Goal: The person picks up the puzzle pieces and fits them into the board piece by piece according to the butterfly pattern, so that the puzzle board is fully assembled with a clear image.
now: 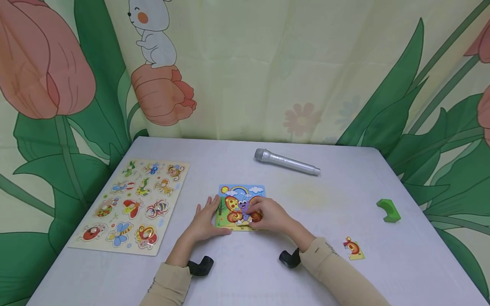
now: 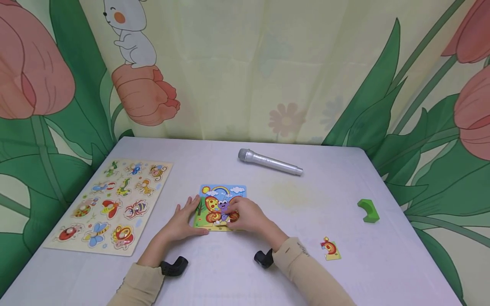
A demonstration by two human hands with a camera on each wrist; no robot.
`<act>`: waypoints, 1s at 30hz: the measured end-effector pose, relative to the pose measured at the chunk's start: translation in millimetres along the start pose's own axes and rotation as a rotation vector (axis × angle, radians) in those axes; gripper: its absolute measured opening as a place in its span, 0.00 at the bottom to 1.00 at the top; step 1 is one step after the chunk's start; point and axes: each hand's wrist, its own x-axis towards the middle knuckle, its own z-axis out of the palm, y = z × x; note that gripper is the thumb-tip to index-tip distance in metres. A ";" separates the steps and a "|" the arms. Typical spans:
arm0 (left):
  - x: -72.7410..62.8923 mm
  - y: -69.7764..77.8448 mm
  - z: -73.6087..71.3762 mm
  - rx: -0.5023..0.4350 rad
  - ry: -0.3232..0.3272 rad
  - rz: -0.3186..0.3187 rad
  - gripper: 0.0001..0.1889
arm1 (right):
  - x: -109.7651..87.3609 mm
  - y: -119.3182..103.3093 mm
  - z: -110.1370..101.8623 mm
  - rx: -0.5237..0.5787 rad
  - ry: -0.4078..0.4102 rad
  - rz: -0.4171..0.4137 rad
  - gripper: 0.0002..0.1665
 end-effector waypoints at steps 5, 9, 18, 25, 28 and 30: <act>0.3 -0.7 0.5 -0.006 0.001 -0.004 0.56 | 3.0 -2.0 2.1 -0.024 -0.013 -0.006 0.17; 0.2 -0.5 0.7 -0.009 0.001 -0.004 0.56 | 4.8 -1.8 5.0 -0.053 -0.007 -0.006 0.17; -1.5 1.6 -1.3 -0.009 -0.003 -0.003 0.56 | 7.2 -1.9 9.7 -0.095 -0.006 0.016 0.15; -1.9 2.2 -2.0 -0.003 -0.005 -0.004 0.56 | 9.1 -3.4 9.1 -0.105 -0.014 0.039 0.15; -1.9 2.6 -2.3 -0.008 -0.005 -0.004 0.56 | 9.0 -3.6 7.7 -0.107 -0.025 0.044 0.14; -1.8 2.7 -2.3 -0.008 -0.004 -0.003 0.56 | 8.7 -3.8 6.8 -0.100 -0.032 0.046 0.14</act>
